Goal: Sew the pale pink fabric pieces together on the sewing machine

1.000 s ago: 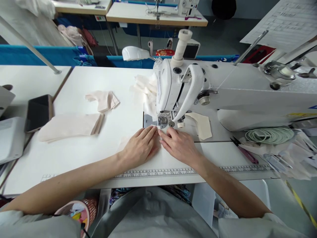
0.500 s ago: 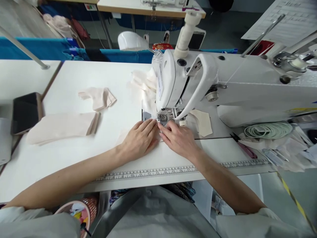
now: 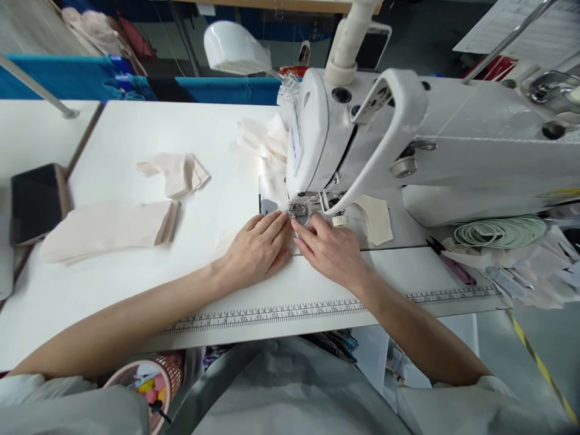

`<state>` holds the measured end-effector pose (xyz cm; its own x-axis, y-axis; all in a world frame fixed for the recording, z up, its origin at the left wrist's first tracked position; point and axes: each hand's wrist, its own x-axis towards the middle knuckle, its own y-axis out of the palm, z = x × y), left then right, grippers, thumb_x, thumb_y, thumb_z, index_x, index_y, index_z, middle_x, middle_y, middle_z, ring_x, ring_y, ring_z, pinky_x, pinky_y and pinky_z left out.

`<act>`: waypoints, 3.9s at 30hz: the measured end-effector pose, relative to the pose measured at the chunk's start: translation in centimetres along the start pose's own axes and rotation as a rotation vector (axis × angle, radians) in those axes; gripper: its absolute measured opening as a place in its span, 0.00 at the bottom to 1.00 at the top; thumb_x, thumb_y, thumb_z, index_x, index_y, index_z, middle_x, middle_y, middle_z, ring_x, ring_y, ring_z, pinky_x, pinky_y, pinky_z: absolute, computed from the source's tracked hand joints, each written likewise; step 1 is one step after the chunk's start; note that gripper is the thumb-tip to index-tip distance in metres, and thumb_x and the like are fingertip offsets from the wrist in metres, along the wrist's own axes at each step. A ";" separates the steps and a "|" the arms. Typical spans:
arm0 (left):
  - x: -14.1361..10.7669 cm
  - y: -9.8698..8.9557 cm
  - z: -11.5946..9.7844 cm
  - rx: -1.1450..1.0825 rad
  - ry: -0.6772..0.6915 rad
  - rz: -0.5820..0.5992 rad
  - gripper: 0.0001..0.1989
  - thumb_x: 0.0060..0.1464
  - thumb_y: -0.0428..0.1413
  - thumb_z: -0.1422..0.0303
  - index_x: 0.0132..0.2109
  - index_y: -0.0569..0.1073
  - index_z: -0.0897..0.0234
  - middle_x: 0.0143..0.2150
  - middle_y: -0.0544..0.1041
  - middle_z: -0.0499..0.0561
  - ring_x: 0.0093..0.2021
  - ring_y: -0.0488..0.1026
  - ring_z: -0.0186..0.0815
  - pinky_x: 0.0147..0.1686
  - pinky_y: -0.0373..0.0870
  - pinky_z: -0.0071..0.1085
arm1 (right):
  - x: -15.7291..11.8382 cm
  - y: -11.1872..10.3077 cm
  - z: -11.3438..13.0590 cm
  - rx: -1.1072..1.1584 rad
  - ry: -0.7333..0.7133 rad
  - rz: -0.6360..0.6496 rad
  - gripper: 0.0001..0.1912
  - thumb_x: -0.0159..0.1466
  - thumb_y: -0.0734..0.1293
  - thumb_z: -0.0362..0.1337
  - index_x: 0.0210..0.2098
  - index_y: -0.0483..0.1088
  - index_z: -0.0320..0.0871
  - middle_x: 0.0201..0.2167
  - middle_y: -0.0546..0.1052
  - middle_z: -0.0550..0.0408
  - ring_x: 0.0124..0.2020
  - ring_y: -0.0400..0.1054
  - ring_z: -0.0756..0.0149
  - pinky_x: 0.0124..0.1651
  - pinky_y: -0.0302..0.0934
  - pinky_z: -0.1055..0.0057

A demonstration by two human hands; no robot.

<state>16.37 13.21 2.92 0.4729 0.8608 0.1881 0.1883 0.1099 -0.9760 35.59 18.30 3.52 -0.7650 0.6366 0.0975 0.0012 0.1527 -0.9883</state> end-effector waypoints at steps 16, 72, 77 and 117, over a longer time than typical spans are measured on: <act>-0.2 0.2 0.1 0.059 0.010 0.009 0.24 0.65 0.44 0.63 0.60 0.67 0.76 0.65 0.65 0.67 0.66 0.61 0.51 0.60 0.64 0.47 | 0.0 0.2 0.2 -0.014 0.020 -0.051 0.21 0.75 0.53 0.41 0.60 0.68 0.45 0.38 0.73 0.49 0.27 0.65 0.67 0.27 0.48 0.67; -1.1 -1.1 -1.3 0.081 0.182 -0.179 0.08 0.63 0.52 0.72 0.45 0.73 0.72 0.40 0.77 0.57 0.42 0.73 0.42 0.40 0.71 0.36 | -0.6 -0.7 -4.3 0.443 -0.301 -0.055 0.08 0.70 0.62 0.36 0.45 0.72 0.41 0.38 0.76 0.52 0.32 0.68 0.65 0.30 0.55 0.70; -1.2 -0.8 -1.2 0.147 0.224 -0.209 0.05 0.61 0.53 0.77 0.43 0.72 0.72 0.39 0.77 0.56 0.40 0.73 0.41 0.36 0.70 0.35 | -0.3 -0.9 -3.6 0.208 -0.489 -0.147 0.08 0.72 0.61 0.32 0.42 0.72 0.39 0.36 0.75 0.52 0.36 0.67 0.63 0.34 0.55 0.67; -0.7 -0.2 0.0 0.097 0.244 -0.262 0.06 0.63 0.52 0.74 0.44 0.72 0.64 0.40 0.79 0.51 0.38 0.74 0.35 0.33 0.70 0.31 | -1.3 0.4 -3.8 0.441 -0.441 -0.251 0.10 0.70 0.60 0.31 0.38 0.74 0.40 0.34 0.75 0.53 0.34 0.69 0.65 0.38 0.62 0.66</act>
<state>15.96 12.57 2.96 0.6130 0.6546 0.4425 0.2536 0.3674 -0.8948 39.06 20.42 3.46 -0.8993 0.2392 0.3662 -0.4029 -0.1272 -0.9063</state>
